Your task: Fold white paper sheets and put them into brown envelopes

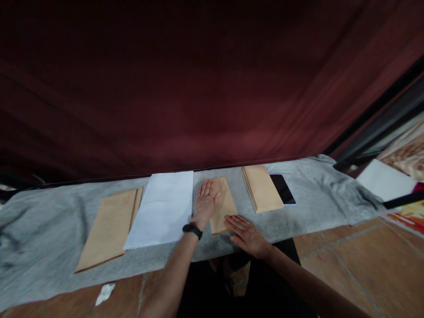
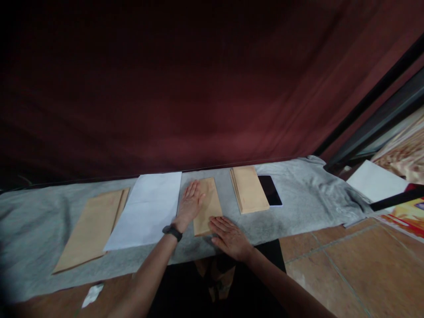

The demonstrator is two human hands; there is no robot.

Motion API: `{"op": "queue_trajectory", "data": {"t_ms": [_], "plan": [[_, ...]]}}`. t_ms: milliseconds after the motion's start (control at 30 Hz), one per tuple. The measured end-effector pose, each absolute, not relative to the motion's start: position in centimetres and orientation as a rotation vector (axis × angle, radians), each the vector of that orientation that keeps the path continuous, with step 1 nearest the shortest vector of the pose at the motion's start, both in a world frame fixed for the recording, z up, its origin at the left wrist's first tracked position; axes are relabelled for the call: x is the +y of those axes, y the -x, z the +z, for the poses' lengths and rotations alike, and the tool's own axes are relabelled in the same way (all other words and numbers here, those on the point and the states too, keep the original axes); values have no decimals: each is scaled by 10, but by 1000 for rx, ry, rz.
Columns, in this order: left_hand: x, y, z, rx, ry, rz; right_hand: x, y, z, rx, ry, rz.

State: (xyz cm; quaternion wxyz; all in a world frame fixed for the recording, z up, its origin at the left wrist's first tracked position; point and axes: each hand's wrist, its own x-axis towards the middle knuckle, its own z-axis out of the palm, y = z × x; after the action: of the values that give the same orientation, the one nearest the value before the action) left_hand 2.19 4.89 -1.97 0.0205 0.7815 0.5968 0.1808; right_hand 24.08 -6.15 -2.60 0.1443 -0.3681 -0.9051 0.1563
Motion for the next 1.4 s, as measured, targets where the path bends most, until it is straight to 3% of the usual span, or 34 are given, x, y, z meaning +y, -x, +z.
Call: {"op": "queue_trajectory", "data": {"t_ms": [200, 1400], "plan": [[62, -20, -26, 1834, -2436, 361, -62, -238, -21, -2621, 1096, 447], [-67, -13, -32, 1395, -2697, 500, -65, -234, -28, -2515, 1052, 348]]}}
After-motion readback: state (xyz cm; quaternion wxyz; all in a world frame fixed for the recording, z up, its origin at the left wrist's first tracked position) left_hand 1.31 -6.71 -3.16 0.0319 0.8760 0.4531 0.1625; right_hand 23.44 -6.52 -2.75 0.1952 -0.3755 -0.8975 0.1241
